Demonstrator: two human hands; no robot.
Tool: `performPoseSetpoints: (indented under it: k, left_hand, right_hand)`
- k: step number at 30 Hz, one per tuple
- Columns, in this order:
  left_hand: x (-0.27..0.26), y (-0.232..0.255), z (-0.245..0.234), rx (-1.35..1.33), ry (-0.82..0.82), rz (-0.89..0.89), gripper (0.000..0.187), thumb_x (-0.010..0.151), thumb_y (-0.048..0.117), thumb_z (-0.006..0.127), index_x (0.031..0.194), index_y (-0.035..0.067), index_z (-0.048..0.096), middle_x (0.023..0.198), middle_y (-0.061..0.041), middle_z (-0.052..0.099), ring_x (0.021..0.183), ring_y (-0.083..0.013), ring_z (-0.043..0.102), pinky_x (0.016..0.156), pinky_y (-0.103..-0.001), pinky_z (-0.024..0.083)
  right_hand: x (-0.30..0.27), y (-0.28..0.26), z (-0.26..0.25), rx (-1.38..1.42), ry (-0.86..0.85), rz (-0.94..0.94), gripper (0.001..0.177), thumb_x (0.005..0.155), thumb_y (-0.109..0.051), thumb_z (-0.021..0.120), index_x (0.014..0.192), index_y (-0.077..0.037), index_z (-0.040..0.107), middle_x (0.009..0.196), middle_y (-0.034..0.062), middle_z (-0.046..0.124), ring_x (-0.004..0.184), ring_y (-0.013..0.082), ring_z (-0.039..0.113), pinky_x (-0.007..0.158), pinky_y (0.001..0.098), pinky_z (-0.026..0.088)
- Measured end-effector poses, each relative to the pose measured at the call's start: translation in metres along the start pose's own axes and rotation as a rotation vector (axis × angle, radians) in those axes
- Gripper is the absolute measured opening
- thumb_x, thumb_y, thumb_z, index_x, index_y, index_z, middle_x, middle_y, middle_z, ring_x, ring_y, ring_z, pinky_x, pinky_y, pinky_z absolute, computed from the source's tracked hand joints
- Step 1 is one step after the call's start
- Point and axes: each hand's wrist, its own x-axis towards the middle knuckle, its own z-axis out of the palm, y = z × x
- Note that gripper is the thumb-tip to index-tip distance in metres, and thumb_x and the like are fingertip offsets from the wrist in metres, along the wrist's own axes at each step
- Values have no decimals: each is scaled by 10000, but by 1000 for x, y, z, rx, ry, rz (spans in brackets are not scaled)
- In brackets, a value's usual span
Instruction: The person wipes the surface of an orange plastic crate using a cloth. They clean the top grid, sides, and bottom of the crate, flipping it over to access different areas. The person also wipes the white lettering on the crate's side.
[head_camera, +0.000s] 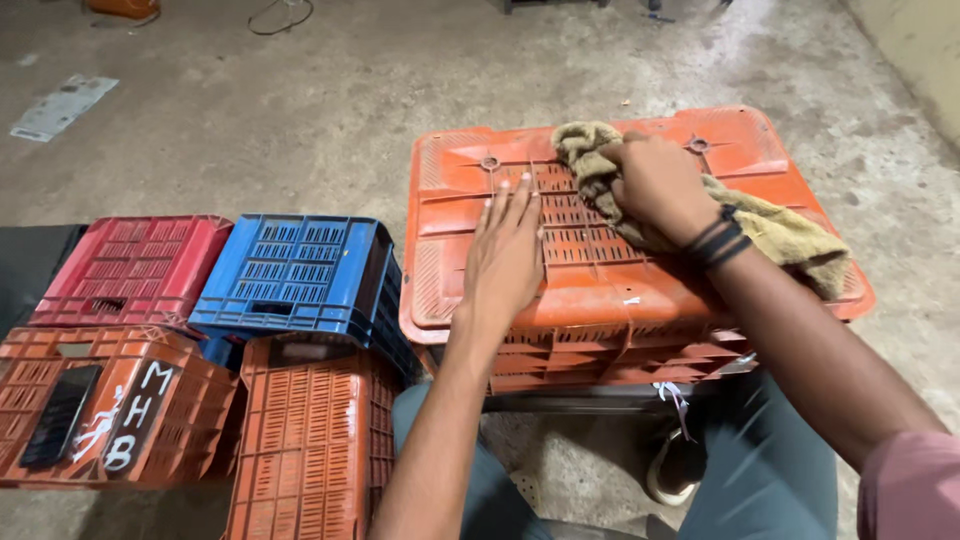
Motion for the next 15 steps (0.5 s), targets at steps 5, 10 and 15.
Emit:
performPoseSetpoints:
  k: [5, 10, 15]
  left_hand:
    - [29, -4, 25, 54, -84, -60, 630, 935, 220, 556, 1469, -91, 434, 1608, -244, 351, 1491, -378, 318, 1241, -468, 215]
    - [29, -8, 30, 76, -141, -89, 620, 954, 245, 513, 1504, -32, 434, 1607, -187, 380, 1512, -345, 318, 1269, -459, 196]
    - [28, -5, 28, 96, -141, -101, 645, 972, 282, 471, 1536, -15, 373, 1626, -177, 333, 1519, -339, 269, 1253, -463, 154]
  right_hand:
    - [-8, -16, 4, 133, 78, -171, 434, 839, -313, 714, 1218, -103, 723, 1083, 236, 638, 882, 437, 676, 796, 525, 549]
    - [-46, -22, 3, 158, 118, -182, 310, 948, -287, 650, 1175, -85, 708, 1036, 186, 645, 898, 411, 675, 772, 521, 541]
    - [-45, 7, -11, 35, 23, -122, 264, 880, -236, 669, 1101, -108, 732, 951, 189, 659, 854, 413, 672, 759, 532, 540]
